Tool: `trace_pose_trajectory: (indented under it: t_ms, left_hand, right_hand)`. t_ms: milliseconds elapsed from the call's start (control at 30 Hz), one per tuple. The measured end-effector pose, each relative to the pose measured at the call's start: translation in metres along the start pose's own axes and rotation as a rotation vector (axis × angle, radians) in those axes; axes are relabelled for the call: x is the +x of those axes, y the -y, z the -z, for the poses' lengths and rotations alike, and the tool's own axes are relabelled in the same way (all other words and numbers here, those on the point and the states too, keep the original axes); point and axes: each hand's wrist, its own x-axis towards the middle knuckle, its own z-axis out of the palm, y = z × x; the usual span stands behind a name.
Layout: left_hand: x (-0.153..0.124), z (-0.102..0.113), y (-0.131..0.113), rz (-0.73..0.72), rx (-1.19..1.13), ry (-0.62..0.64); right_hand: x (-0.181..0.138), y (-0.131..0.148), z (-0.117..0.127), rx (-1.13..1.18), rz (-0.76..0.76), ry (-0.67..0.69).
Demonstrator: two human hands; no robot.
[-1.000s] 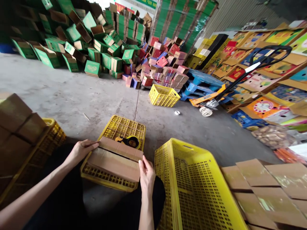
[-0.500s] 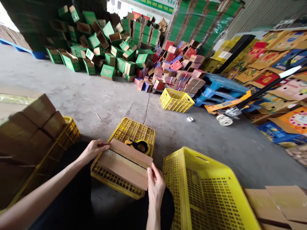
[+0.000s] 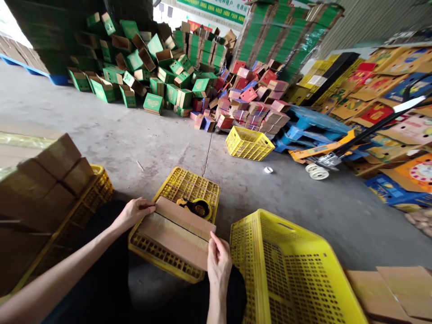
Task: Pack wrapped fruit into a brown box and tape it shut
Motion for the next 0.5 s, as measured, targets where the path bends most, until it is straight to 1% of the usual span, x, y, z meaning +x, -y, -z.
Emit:
trace_pose_trajectory:
  t_ms: [200, 267, 400, 500]
  left_hand:
    - [0.0003, -0.0011, 0.0006, -0.001, 0.050, 0.003]
    - [0.0008, -0.0015, 0.0020, -0.003, 0.059, 0.005]
    - [0.0011, -0.0019, 0.0038, -0.011, 0.078, 0.002]
    - [-0.0001, -0.0020, 0.0043, -0.019, 0.086, 0.000]
  right_hand:
    - [-0.0011, -0.0034, 0.0039, -0.034, 0.045, 0.042]
    - [-0.0012, -0.0046, 0.0038, -0.044, 0.038, 0.048]
    - [-0.0019, -0.0066, 0.0014, -0.048, 0.017, 0.034]
    - [-0.0035, -0.0065, -0.0003, -0.065, 0.038, 0.012]
